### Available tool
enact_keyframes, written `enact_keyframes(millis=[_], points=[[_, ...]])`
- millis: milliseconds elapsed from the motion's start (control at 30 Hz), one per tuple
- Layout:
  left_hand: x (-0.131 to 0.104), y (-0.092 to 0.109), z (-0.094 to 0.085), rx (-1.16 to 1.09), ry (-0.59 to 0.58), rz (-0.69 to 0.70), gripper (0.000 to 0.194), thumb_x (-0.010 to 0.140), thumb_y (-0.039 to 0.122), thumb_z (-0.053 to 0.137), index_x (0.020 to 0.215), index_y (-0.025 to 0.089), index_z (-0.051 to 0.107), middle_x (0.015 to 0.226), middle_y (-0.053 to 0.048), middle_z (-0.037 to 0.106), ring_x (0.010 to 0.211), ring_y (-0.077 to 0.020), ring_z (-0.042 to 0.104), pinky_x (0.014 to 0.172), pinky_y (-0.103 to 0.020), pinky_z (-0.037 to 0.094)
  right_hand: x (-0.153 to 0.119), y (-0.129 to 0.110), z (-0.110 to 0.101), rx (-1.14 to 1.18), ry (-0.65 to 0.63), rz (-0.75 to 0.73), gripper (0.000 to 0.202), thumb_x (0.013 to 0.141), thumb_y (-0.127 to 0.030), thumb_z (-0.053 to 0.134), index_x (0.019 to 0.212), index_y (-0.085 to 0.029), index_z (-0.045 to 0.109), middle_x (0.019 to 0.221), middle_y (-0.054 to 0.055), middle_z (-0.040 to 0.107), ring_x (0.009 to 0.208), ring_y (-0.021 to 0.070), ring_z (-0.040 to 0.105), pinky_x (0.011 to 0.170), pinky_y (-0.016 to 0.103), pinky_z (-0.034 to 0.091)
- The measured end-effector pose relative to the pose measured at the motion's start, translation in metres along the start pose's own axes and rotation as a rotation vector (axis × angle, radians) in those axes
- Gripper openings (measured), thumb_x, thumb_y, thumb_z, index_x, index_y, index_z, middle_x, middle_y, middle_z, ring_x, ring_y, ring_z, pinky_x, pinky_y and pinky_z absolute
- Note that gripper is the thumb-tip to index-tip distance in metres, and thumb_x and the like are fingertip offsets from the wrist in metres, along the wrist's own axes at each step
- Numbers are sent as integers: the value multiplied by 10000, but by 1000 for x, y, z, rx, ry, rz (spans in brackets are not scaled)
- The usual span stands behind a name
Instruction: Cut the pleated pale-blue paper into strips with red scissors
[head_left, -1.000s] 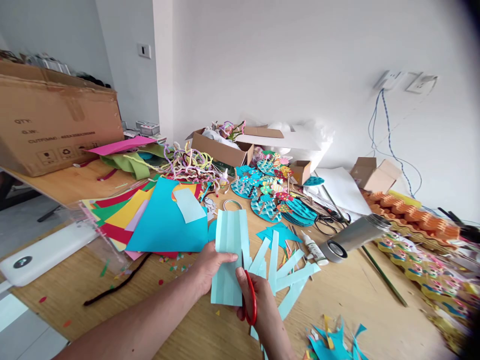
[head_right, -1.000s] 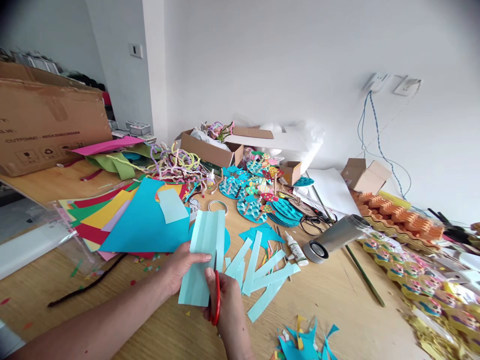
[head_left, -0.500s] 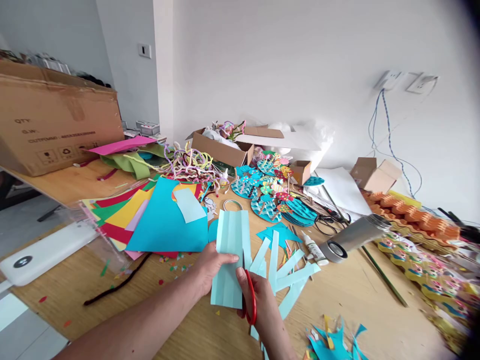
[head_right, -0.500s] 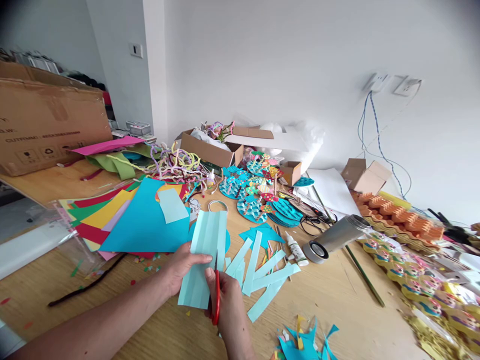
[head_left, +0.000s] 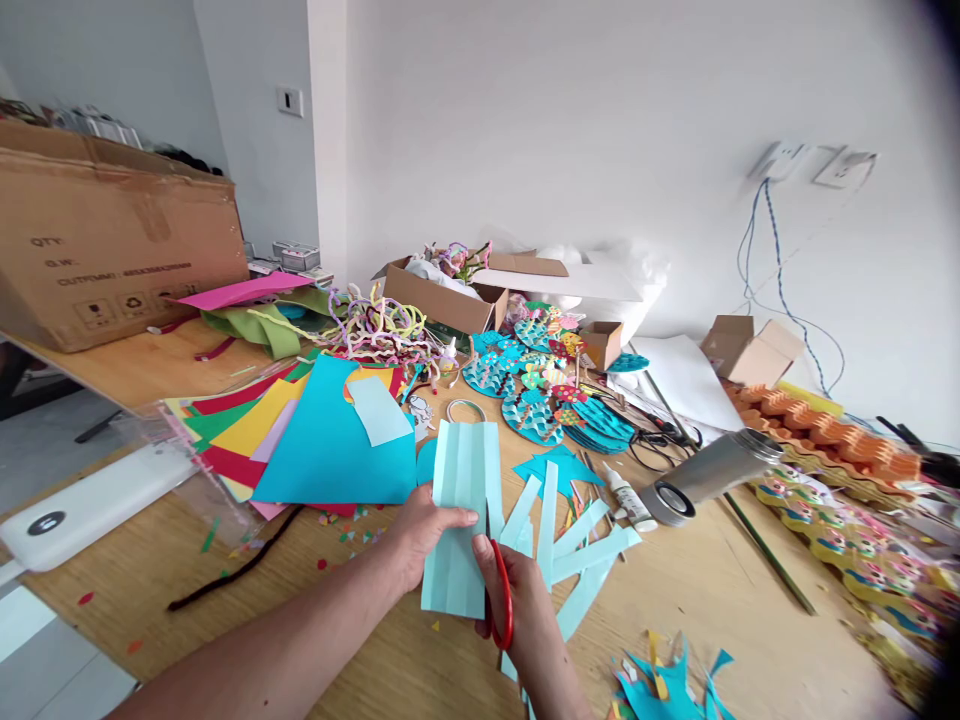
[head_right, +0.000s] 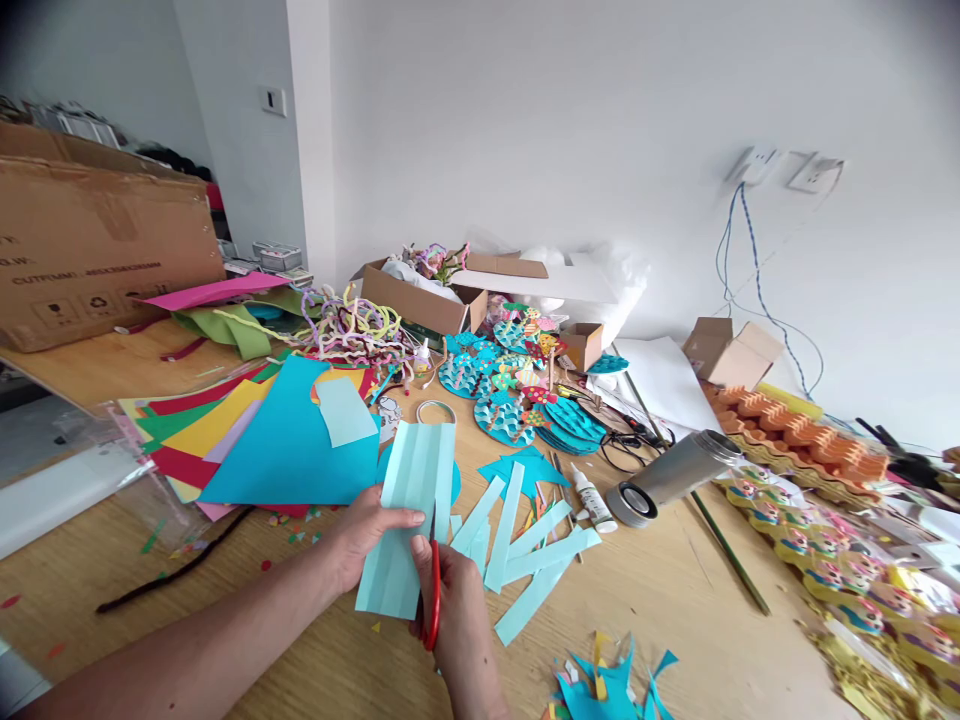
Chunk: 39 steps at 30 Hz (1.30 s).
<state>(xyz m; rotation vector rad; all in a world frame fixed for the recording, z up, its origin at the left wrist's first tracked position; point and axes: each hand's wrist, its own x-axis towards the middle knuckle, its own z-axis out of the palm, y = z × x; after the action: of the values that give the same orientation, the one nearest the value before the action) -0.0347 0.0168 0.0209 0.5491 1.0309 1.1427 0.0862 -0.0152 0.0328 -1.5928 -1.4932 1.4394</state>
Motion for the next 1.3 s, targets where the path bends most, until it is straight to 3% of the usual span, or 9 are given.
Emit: enact_keyframes(millis=[467,700,933,1300], points=[[-1,0,1,13,17,-14,359,503,162,731,847,128,632,741,-84,694,639,-234,633,582,-351,496,0,0,3,46,25,-6,564,670,-742,389,551,-191,397,356,-53,399,287,82,383,278,196,301],[1,6,-3,-154,-124,24,360,575,268,715,900,135,635,823,-111,699,704,-256,651,645,-367,496,-1,1,1,87,-32,2,545,697,-703,416,559,-176,434,357,-46,413,296,84,389,289,198,306],[7,3,-8,-68,-61,10,293,535,152,714,817,115,642,729,-97,698,634,-234,637,604,-358,496,3,6,2,-8,-46,33,566,690,-725,384,557,-176,426,343,-40,429,274,91,413,276,187,271],[3,3,-3,1,13,-14,272,515,132,704,781,133,644,703,-68,696,611,-220,633,582,-346,501,-4,-5,0,-77,-14,-60,549,739,-678,374,500,-185,398,329,-30,417,305,90,404,322,192,274]])
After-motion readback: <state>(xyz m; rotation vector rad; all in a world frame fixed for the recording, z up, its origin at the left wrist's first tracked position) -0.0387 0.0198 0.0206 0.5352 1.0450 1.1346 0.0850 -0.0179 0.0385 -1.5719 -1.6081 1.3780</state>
